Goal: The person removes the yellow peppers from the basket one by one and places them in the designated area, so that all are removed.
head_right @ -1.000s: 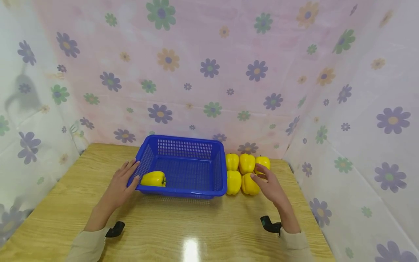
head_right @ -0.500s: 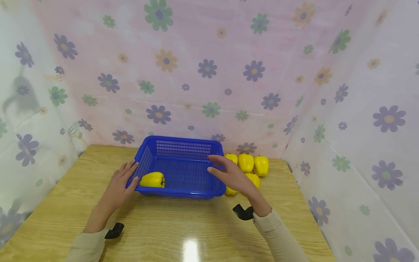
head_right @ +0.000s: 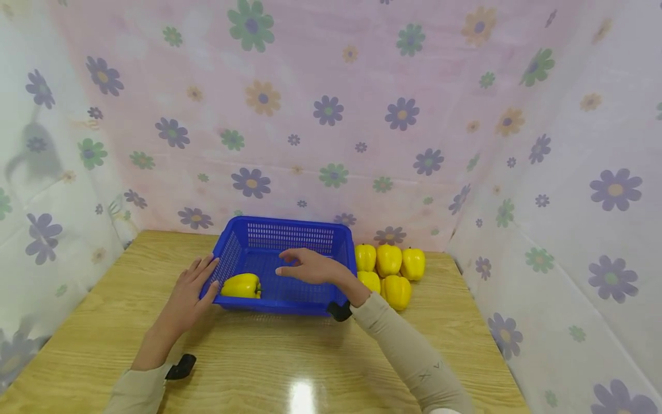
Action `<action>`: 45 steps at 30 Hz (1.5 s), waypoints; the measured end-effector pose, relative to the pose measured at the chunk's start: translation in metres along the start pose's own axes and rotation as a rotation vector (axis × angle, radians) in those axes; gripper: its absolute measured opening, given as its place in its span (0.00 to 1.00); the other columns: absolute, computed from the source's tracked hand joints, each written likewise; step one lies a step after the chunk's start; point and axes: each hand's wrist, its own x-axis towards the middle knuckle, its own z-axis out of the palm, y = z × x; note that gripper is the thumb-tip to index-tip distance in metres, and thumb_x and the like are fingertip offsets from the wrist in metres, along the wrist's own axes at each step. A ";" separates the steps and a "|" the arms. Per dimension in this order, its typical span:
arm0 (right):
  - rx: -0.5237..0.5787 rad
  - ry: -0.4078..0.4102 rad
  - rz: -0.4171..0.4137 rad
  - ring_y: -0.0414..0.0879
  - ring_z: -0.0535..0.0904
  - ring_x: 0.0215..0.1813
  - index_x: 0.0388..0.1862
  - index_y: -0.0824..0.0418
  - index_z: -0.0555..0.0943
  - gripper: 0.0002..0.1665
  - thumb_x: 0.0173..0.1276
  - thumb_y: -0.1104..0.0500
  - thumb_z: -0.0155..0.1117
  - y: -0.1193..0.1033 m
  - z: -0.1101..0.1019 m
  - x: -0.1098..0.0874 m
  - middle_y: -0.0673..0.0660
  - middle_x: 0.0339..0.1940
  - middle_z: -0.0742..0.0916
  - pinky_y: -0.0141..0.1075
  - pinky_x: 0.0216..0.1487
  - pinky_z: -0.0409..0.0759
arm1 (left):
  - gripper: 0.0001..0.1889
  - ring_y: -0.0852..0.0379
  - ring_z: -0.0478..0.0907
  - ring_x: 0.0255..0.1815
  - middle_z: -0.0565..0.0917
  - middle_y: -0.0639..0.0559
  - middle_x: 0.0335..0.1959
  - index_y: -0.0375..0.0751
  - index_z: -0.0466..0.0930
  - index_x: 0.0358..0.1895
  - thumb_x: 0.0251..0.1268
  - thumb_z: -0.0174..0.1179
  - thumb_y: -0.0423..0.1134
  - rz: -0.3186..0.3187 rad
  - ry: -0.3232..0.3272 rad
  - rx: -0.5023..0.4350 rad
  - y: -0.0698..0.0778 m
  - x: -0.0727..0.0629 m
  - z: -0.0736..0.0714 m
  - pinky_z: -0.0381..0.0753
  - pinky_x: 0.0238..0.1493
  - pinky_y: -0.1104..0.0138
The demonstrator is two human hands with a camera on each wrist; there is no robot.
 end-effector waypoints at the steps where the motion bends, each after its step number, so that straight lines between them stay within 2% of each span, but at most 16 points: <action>1: -0.006 -0.027 0.011 0.56 0.72 0.72 0.77 0.60 0.68 0.33 0.80 0.47 0.56 -0.001 0.001 0.006 0.59 0.74 0.75 0.51 0.71 0.73 | 0.30 0.31 0.49 0.81 0.60 0.37 0.80 0.36 0.62 0.78 0.80 0.49 0.47 -0.002 -0.002 -0.002 0.000 0.000 0.000 0.47 0.75 0.31; 8: -0.064 -0.155 0.061 0.54 0.70 0.75 0.76 0.59 0.69 0.34 0.79 0.43 0.54 -0.006 0.009 0.044 0.59 0.75 0.75 0.49 0.74 0.70 | 0.30 0.32 0.48 0.82 0.60 0.38 0.80 0.36 0.62 0.78 0.79 0.50 0.46 -0.013 -0.013 -0.006 0.000 -0.001 0.000 0.46 0.76 0.32; 13: -0.005 -0.224 0.079 0.55 0.69 0.76 0.77 0.59 0.69 0.34 0.80 0.44 0.53 -0.008 0.014 0.064 0.59 0.76 0.73 0.51 0.74 0.70 | 0.30 0.32 0.49 0.82 0.60 0.39 0.80 0.37 0.62 0.78 0.79 0.50 0.47 -0.018 -0.012 0.000 -0.002 -0.001 0.002 0.46 0.76 0.32; 20: 0.048 -0.271 0.128 0.59 0.71 0.74 0.74 0.63 0.71 0.33 0.80 0.46 0.54 -0.003 0.024 0.086 0.63 0.75 0.74 0.55 0.70 0.75 | 0.30 0.31 0.49 0.82 0.60 0.38 0.80 0.37 0.62 0.78 0.79 0.50 0.46 -0.012 -0.007 -0.007 -0.002 -0.001 0.001 0.47 0.76 0.31; 30: 0.064 -0.356 0.232 0.62 0.73 0.72 0.69 0.63 0.77 0.29 0.80 0.46 0.55 0.005 0.026 0.100 0.64 0.73 0.76 0.53 0.66 0.79 | 0.30 0.32 0.49 0.82 0.61 0.38 0.80 0.37 0.63 0.78 0.79 0.51 0.45 -0.003 0.008 -0.002 0.004 0.000 0.000 0.48 0.75 0.31; 34: 0.085 -0.377 0.236 0.63 0.72 0.73 0.69 0.63 0.77 0.29 0.80 0.46 0.55 0.008 0.025 0.102 0.63 0.73 0.76 0.54 0.66 0.79 | 0.30 0.33 0.49 0.82 0.61 0.38 0.80 0.37 0.63 0.78 0.79 0.51 0.45 -0.004 0.008 -0.001 0.005 0.000 0.001 0.48 0.75 0.31; 38: 0.141 -0.357 0.237 0.63 0.72 0.73 0.69 0.64 0.76 0.30 0.79 0.46 0.56 0.009 0.025 0.105 0.63 0.73 0.76 0.55 0.66 0.78 | 0.30 0.33 0.48 0.82 0.60 0.39 0.81 0.38 0.62 0.78 0.79 0.50 0.46 -0.010 -0.005 -0.006 0.004 0.001 0.000 0.46 0.76 0.32; 41: 0.178 -0.342 0.222 0.63 0.72 0.73 0.73 0.61 0.74 0.30 0.79 0.48 0.56 0.009 0.026 0.107 0.61 0.75 0.74 0.55 0.67 0.78 | 0.30 0.34 0.48 0.82 0.59 0.39 0.81 0.38 0.62 0.78 0.79 0.50 0.46 -0.012 -0.010 -0.001 0.002 0.001 0.000 0.46 0.77 0.32; 45: 0.200 -0.371 0.188 0.62 0.70 0.75 0.79 0.53 0.67 0.31 0.80 0.51 0.56 0.009 0.030 0.111 0.59 0.78 0.70 0.56 0.69 0.75 | 0.30 0.34 0.48 0.82 0.60 0.39 0.81 0.38 0.62 0.78 0.79 0.49 0.46 -0.014 -0.013 0.007 0.001 0.001 0.001 0.46 0.77 0.32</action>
